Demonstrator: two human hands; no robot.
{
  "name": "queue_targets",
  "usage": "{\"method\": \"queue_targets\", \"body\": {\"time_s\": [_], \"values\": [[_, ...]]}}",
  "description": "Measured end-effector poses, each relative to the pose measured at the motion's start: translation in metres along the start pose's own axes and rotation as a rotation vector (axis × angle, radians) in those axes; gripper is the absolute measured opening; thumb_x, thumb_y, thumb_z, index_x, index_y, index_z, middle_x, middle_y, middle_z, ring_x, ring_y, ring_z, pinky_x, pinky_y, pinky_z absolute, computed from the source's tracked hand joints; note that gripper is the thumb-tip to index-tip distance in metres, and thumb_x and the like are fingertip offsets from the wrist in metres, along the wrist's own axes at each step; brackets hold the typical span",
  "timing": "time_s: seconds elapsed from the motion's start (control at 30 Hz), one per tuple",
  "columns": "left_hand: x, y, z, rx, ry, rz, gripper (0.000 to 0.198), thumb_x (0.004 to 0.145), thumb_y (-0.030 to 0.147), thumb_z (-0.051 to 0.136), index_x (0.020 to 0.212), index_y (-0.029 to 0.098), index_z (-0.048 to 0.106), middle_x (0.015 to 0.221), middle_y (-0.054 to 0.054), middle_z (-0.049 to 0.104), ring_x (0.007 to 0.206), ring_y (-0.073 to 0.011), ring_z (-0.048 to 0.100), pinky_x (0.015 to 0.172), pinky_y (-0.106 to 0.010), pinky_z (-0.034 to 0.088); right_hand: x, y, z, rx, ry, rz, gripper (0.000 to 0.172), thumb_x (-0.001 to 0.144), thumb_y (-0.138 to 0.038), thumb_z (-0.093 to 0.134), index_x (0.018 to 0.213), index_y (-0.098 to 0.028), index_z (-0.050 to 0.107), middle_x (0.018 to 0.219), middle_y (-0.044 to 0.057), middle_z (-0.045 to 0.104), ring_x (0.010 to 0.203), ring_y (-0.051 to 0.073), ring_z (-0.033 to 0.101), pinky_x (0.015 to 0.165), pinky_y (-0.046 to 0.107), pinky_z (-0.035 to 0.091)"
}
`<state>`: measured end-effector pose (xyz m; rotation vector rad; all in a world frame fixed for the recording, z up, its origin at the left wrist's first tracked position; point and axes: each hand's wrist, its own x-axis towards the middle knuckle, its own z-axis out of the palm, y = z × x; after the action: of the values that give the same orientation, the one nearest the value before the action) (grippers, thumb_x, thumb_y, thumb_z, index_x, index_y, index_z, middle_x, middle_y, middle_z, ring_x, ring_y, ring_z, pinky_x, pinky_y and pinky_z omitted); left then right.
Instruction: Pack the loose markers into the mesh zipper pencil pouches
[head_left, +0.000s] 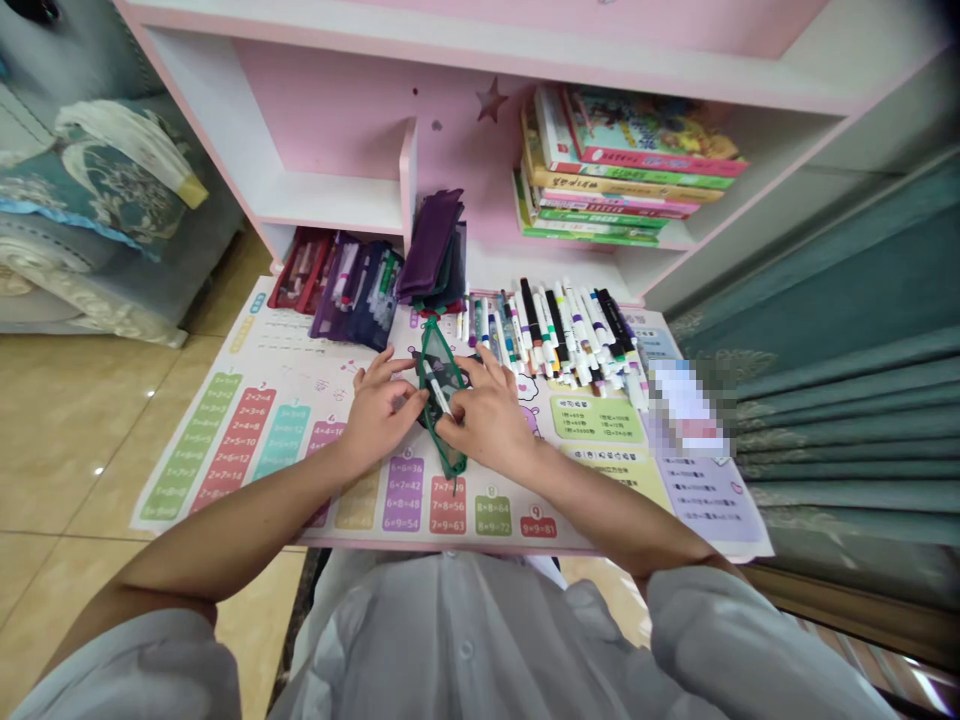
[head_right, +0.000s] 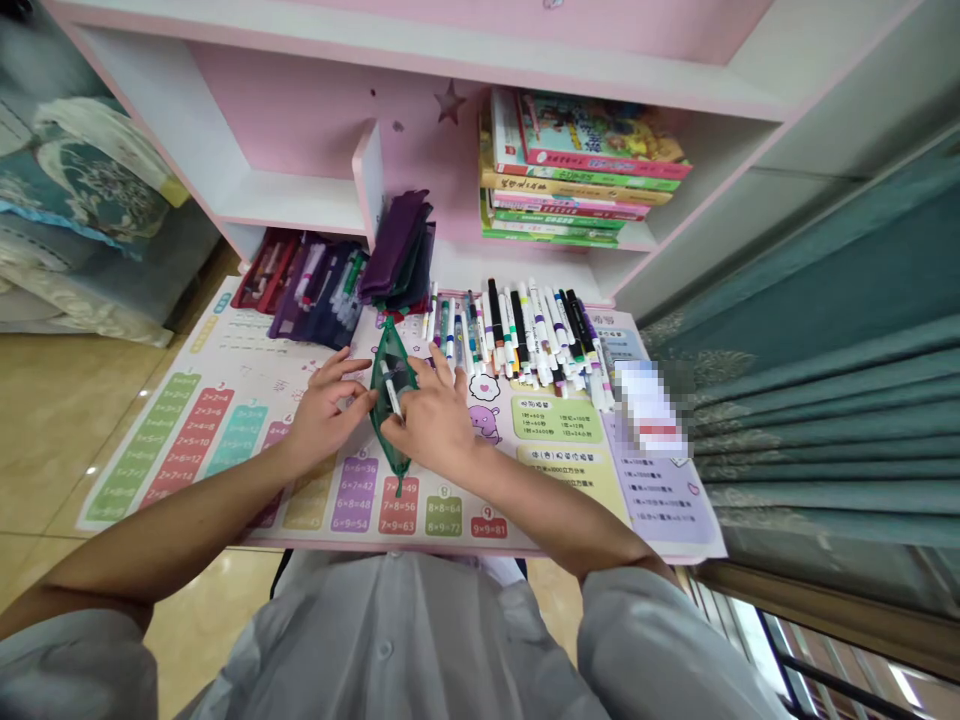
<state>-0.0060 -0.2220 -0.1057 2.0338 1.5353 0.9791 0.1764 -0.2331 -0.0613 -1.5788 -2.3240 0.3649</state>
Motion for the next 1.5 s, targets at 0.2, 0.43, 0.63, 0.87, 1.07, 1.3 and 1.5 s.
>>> {"method": "queue_targets", "body": {"time_s": [0.2, 0.43, 0.63, 0.87, 1.07, 1.3, 1.5], "values": [[0.0, -0.001, 0.001, 0.014, -0.005, 0.009, 0.027, 0.089, 0.032, 0.06, 0.065, 0.021, 0.064, 0.126, -0.005, 0.068, 0.141, -0.031, 0.044, 0.117, -0.058, 0.031, 0.005, 0.002, 0.007, -0.085, -0.096, 0.094, 0.021, 0.083, -0.031, 0.063, 0.076, -0.017, 0.077, 0.154, 0.017, 0.045, 0.149, 0.043, 0.024, 0.114, 0.069, 0.022], [0.0, 0.0, 0.001, 0.003, -0.01, 0.007, 0.027, 0.089, 0.033, 0.059, 0.065, 0.021, 0.063, 0.125, -0.006, 0.068, 0.141, -0.0307, 0.044, 0.116, -0.057, 0.032, 0.01, 0.007, 0.012, -0.064, -0.261, 0.097, 0.023, 0.084, -0.037, 0.065, 0.081, -0.018, 0.078, 0.154, 0.016, 0.045, 0.151, 0.043, 0.019, 0.114, 0.07, 0.02], [0.0, -0.002, 0.0, -0.013, -0.013, 0.008, 0.027, 0.088, 0.033, 0.059, 0.064, 0.022, 0.063, 0.125, -0.006, 0.068, 0.141, -0.0306, 0.043, 0.117, -0.057, 0.032, 0.011, 0.014, 0.012, 0.066, -0.068, 0.046, 0.021, 0.083, -0.035, 0.068, 0.071, -0.019, 0.075, 0.145, 0.012, 0.055, 0.148, 0.04, 0.029, 0.116, 0.062, 0.029], [-0.001, -0.001, -0.002, -0.011, -0.001, 0.017, 0.027, 0.088, 0.034, 0.06, 0.065, 0.022, 0.064, 0.125, -0.006, 0.068, 0.141, -0.0314, 0.044, 0.117, -0.058, 0.032, 0.037, 0.058, 0.01, -0.007, 0.387, 0.177, 0.021, 0.084, -0.032, 0.066, 0.071, -0.019, 0.073, 0.137, 0.012, 0.061, 0.145, 0.038, 0.034, 0.115, 0.06, 0.032], [-0.001, -0.002, -0.002, -0.011, -0.005, 0.025, 0.028, 0.089, 0.034, 0.059, 0.064, 0.021, 0.063, 0.126, -0.006, 0.067, 0.141, -0.032, 0.044, 0.115, -0.058, 0.033, 0.049, 0.092, 0.019, -0.229, 0.288, 0.313, 0.019, 0.084, -0.027, 0.062, 0.072, -0.016, 0.074, 0.148, 0.014, 0.051, 0.149, 0.044, 0.022, 0.112, 0.071, 0.026], [-0.001, -0.001, -0.002, -0.013, -0.011, 0.016, 0.027, 0.088, 0.035, 0.06, 0.065, 0.022, 0.064, 0.125, -0.006, 0.068, 0.14, -0.0312, 0.045, 0.116, -0.057, 0.033, 0.053, 0.097, 0.031, -0.314, 0.22, 0.306, 0.024, 0.085, -0.029, 0.058, 0.082, -0.014, 0.076, 0.153, 0.015, 0.045, 0.15, 0.043, 0.017, 0.113, 0.073, 0.022], [0.0, 0.001, -0.002, -0.014, -0.007, -0.002, 0.029, 0.089, 0.035, 0.059, 0.064, 0.022, 0.062, 0.125, -0.005, 0.068, 0.141, -0.0297, 0.044, 0.117, -0.056, 0.032, 0.052, 0.096, 0.034, -0.294, 0.207, 0.259, 0.02, 0.08, -0.025, 0.059, 0.083, -0.014, 0.075, 0.153, 0.016, 0.045, 0.151, 0.043, 0.015, 0.112, 0.075, 0.018]]}}
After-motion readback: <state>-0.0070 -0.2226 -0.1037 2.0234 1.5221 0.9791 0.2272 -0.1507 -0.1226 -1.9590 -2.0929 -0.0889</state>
